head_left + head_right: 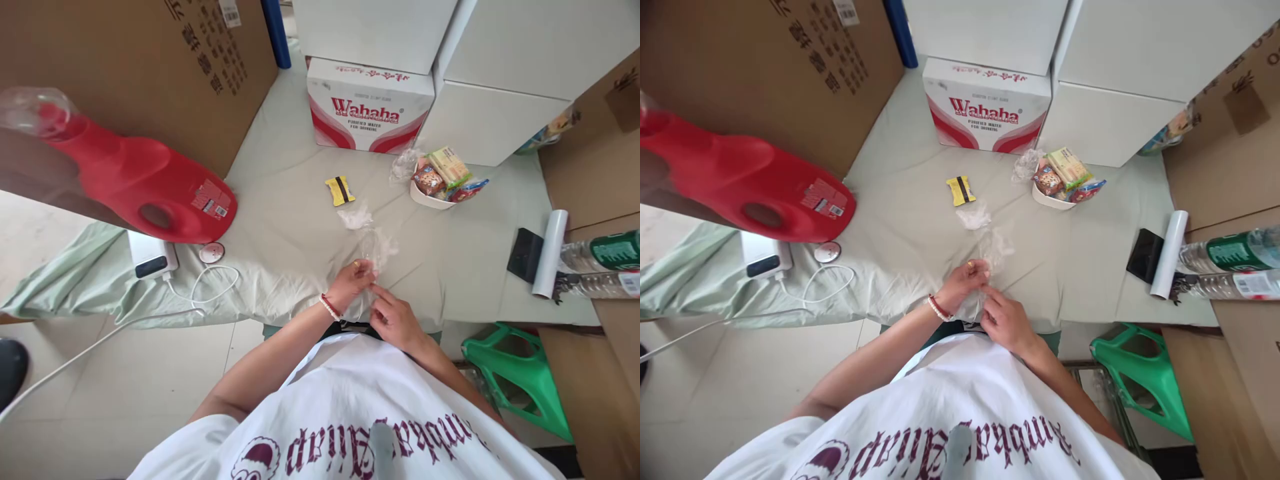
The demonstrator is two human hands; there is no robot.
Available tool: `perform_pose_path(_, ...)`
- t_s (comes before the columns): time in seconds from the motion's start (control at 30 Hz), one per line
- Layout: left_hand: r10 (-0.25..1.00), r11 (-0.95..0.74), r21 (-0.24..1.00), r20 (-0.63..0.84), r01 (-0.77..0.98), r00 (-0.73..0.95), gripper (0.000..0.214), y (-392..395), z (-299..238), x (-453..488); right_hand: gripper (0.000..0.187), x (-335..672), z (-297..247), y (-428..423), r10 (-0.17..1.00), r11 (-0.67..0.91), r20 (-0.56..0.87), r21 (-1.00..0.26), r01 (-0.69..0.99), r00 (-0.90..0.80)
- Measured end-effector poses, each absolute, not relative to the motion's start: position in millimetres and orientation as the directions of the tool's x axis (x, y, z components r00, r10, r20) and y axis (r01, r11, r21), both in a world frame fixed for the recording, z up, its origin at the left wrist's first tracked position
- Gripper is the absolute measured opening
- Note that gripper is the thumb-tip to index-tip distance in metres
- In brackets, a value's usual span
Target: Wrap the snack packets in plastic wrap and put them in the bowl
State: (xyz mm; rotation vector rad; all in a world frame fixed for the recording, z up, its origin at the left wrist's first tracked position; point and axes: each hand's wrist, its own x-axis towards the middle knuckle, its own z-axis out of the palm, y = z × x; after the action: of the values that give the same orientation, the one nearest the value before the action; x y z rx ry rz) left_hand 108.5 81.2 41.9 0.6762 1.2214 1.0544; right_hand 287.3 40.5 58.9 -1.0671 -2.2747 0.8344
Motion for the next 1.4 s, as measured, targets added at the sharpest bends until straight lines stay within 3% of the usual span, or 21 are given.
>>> perform_pose_path(0.13, 0.866, 0.38, 0.834, -0.473, -0.4, -0.163, 0.038, 74.5, 41.3, 88.1, 0.013, 290.3, 72.4, 61.7, 0.705, 0.494, 0.156, -0.807, 0.322, -0.691)
perform_pose_path(0.23, 0.807, 0.345, 0.774, -0.534, -0.531, -0.253, 0.037, 49.6, 43.7, 51.3, 0.024, 298.6, 73.6, 110.3, 0.859, 0.399, 0.162, -0.806, 0.437, -0.486)
perform_pose_path(0.3, 0.745, 0.4, 0.707, -0.622, -0.583, -0.242, 0.038, 27.0, 45.3, 27.0, 0.028, 294.1, 66.6, 150.3, 0.923, 0.351, 0.169, -0.736, 0.579, -0.346)
perform_pose_path(0.37, 0.672, 0.498, 0.655, -0.706, -0.568, -0.224, 0.039, 3.2, 47.1, 5.6, 0.028, 278.2, 55.9, 186.0, 0.929, 0.35, 0.145, -0.648, 0.676, -0.341)
perform_pose_path(0.47, 0.607, 0.661, 0.607, -0.778, -0.441, -0.162, 0.049, -28.1, 53.2, -24.8, 0.05, 242.2, 41.3, 221.8, 0.869, 0.436, 0.018, -0.499, 0.749, -0.494)
perform_pose_path(0.57, 0.602, 0.741, 0.62, -0.783, -0.257, -0.155, 0.059, -48.8, 65.3, -56.6, 0.037, 212.4, 39.0, 246.1, 0.751, 0.58, -0.08, -0.395, 0.712, -0.656)
perform_pose_path(0.63, 0.63, 0.735, 0.659, -0.751, -0.16, -0.198, 0.064, -55.5, 75.2, -74.6, 0.028, 205.1, 48.4, 267.9, 0.706, 0.656, -0.036, -0.345, 0.672, -0.707)
perform_pose_path(0.7, 0.664, 0.717, 0.692, -0.714, -0.08, -0.224, 0.065, -56.7, 84.7, -85.2, 0.031, 210.4, 66.2, 299.6, 0.703, 0.693, 0.057, -0.279, 0.665, -0.709)
perform_pose_path(0.83, 0.703, 0.7, 0.713, -0.699, -0.043, -0.13, 0.063, -45.9, 99.7, -81.2, 0.039, 248.9, 112.6, 380.5, 0.799, 0.6, 0.165, -0.172, 0.781, -0.577)
perform_pose_path(0.93, 0.733, 0.673, 0.729, -0.68, -0.121, -0.016, 0.062, -30.7, 108.8, -65.0, 0.055, 278.5, 140.4, 413.6, 0.909, 0.409, 0.186, -0.21, 0.888, -0.374)
perform_pose_path(1.0, 0.765, 0.636, 0.749, -0.644, -0.183, 0.024, 0.06, -19.9, 114.3, -51.6, 0.065, 288.8, 148.1, 402.2, 0.928, 0.347, 0.248, -0.312, 0.884, -0.277)
perform_pose_path(1.1, 0.81, 0.566, 0.765, -0.585, -0.308, 0.037, 0.059, -3.3, 117.5, -27.7, 0.064, 291.1, 135.7, 335.2, 0.932, 0.361, 0.214, -0.629, 0.688, -0.293)
perform_pose_path(1.17, 0.843, 0.497, 0.758, -0.537, -0.422, 0.028, 0.065, 10.0, 112.7, -8.2, 0.063, 288.3, 114.6, 271.7, 0.896, 0.168, -0.033, -0.897, 0.408, -0.443)
perform_pose_path(1.2, 0.863, 0.454, 0.753, -0.505, -0.476, 0.022, 0.068, 17.5, 107.4, 2.6, 0.068, 286.0, 102.5, 239.4, 0.838, -0.001, -0.137, -0.968, 0.251, -0.528)
perform_pose_path(1.3, 0.895, 0.387, 0.76, -0.446, -0.523, 0.014, 0.069, 40.8, 82.1, 37.9, 0.08, 275.7, 68.5, 157.9, 0.693, -0.434, -0.286, -0.898, -0.066, -0.662)
perform_pose_path(1.4, 0.888, 0.417, 0.786, -0.459, -0.457, 0.02, 0.067, 57.7, 53.2, 67.2, 0.082, 265.4, 46.3, 116.6, 0.672, -0.598, -0.319, -0.766, -0.236, -0.668)
